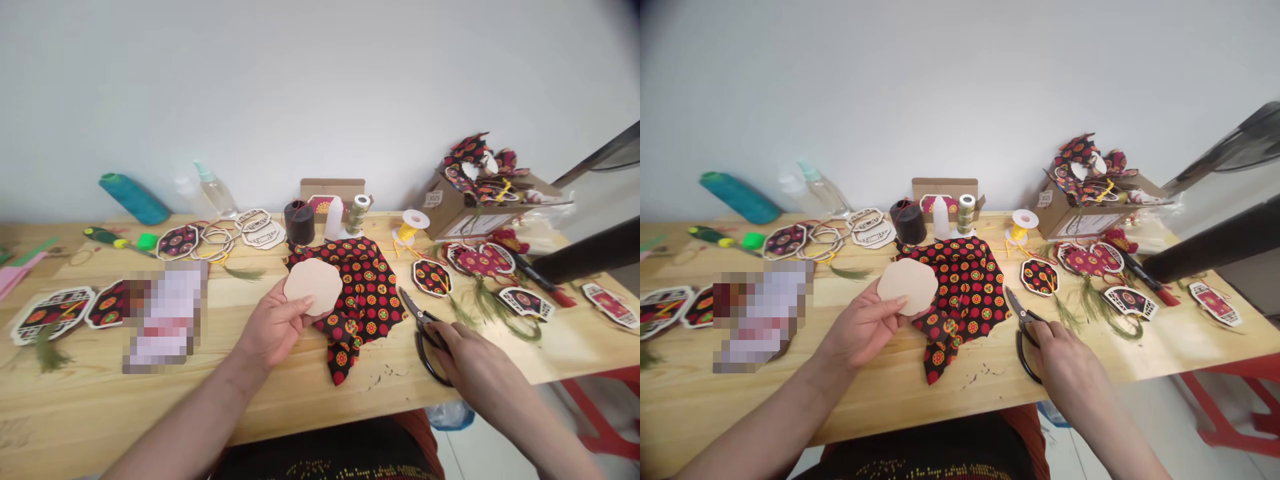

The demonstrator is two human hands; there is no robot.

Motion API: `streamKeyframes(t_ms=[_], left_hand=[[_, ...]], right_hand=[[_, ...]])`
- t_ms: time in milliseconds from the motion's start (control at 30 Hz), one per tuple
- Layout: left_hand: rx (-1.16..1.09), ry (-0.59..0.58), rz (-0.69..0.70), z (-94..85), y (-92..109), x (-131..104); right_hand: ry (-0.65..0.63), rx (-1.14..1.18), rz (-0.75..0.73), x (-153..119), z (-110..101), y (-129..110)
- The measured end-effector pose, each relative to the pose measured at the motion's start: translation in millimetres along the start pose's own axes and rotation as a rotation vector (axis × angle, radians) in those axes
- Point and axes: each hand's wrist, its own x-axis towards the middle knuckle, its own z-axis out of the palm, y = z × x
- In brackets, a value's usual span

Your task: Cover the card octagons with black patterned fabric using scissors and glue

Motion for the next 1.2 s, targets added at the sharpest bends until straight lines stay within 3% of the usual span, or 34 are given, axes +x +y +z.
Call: streamKeyframes(t_ms=[167,333,433,533,600,867,1033,1200], left_hand=[[0.017,0.033,0.006,1.1,2,0],[0.027,0.036,-0.014,1.3,2,0],[0.047,0.011,-0.017,1.0,0,0],[0.054,-0.012,0.0,-0.3,-1,1],[0.051,-0.007,0.024,-1.8,-1,3],[0.054,0.008,-0.004,-3.7,-4,7],[0.039,0.092,0.057,-2.5,-1,9],[0.015,0.121,0.168,-4.9,11,11]], right_hand=[[0.047,-0.014,0.022,18,2,-1],[0.096,-0.011,0.005,40,-19,-17],[0.212,0.251,-0.107,64,-37,-43],[0.08,0.651,-0.191,91,-45,-64],[0.058,0.706,-0.214,103,-42,-69],[-0.096,0.442,-0.409,85,-23,-62],[0.067,0.35,-0.311,99,-28,-72],[0.005,0.129,-0.212,124,-26,-89]])
